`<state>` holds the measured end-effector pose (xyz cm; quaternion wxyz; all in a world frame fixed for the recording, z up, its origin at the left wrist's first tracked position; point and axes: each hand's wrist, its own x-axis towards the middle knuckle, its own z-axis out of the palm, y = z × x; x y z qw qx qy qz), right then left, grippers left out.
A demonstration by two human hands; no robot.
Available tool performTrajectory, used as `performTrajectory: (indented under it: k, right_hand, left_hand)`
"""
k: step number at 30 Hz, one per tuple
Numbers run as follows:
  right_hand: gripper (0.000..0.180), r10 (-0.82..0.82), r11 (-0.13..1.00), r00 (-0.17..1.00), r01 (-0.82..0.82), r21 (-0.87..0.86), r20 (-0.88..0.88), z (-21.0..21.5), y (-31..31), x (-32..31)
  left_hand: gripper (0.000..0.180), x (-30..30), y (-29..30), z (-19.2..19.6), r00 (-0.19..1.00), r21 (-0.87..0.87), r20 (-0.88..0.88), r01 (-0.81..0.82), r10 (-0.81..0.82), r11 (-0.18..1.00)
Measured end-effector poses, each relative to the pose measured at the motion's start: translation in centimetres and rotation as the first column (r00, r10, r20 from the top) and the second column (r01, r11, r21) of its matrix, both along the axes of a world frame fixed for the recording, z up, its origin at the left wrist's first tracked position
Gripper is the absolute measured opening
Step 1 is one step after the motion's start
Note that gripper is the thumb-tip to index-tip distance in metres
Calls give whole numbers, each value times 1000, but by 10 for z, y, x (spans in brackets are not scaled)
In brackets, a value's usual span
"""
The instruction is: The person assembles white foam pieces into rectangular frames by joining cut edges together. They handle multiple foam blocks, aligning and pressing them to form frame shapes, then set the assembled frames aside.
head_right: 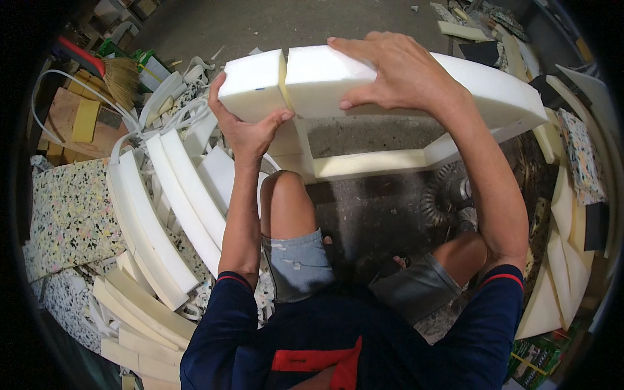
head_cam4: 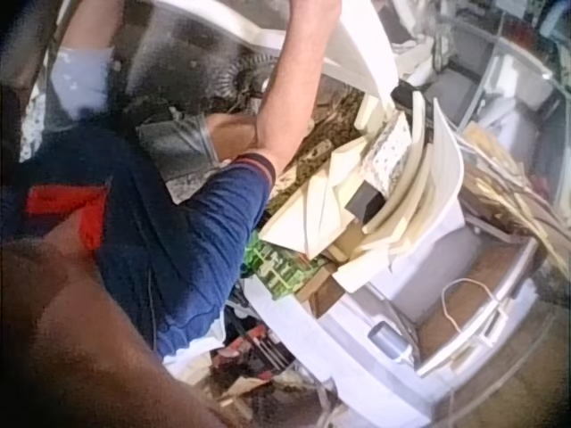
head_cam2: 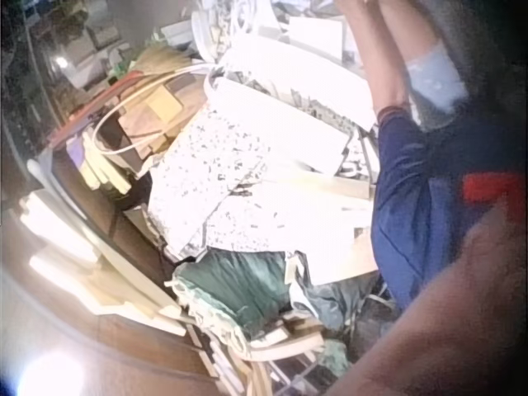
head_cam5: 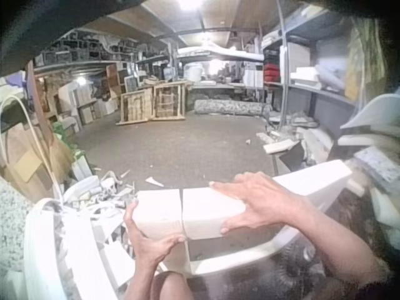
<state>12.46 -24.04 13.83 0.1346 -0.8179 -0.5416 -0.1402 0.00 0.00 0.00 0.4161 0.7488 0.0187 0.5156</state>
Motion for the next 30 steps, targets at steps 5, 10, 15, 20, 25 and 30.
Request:
performTrajectory:
  k: [5,10,15,20,25,30]
  right_hand:
    - [97,4,1000,1000,-4,16,21,4,0,3]
    - [97,8,1000,1000,-8,6,21,1,0,2]
    - [99,-5,1000,1000,5,-5,-16,-1,0,1]
    - [98,29,999,1000,-29,19,7,-1,0,1]
    - [103,-2,1000,1000,1,-11,-26,-4,0,1]
    - [102,-3,1000,1000,3,-4,-25,-4,2,1]
  left_hand:
    - [129,1,-3,7,1000,-15,-31,-1,1,1000]
    - [127,0,-4,12,997,109,-4,-77,78,991]
    - [125,-4,-7,12,999,76,-32,-39,41,996]
    - [123,-1,-8,13,1000,71,15,-15,14,997]
    - [123,-3,-7,12,999,107,4,-35,35,994]
    - [122,-3,-6,12,999,97,-7,-31,32,995]
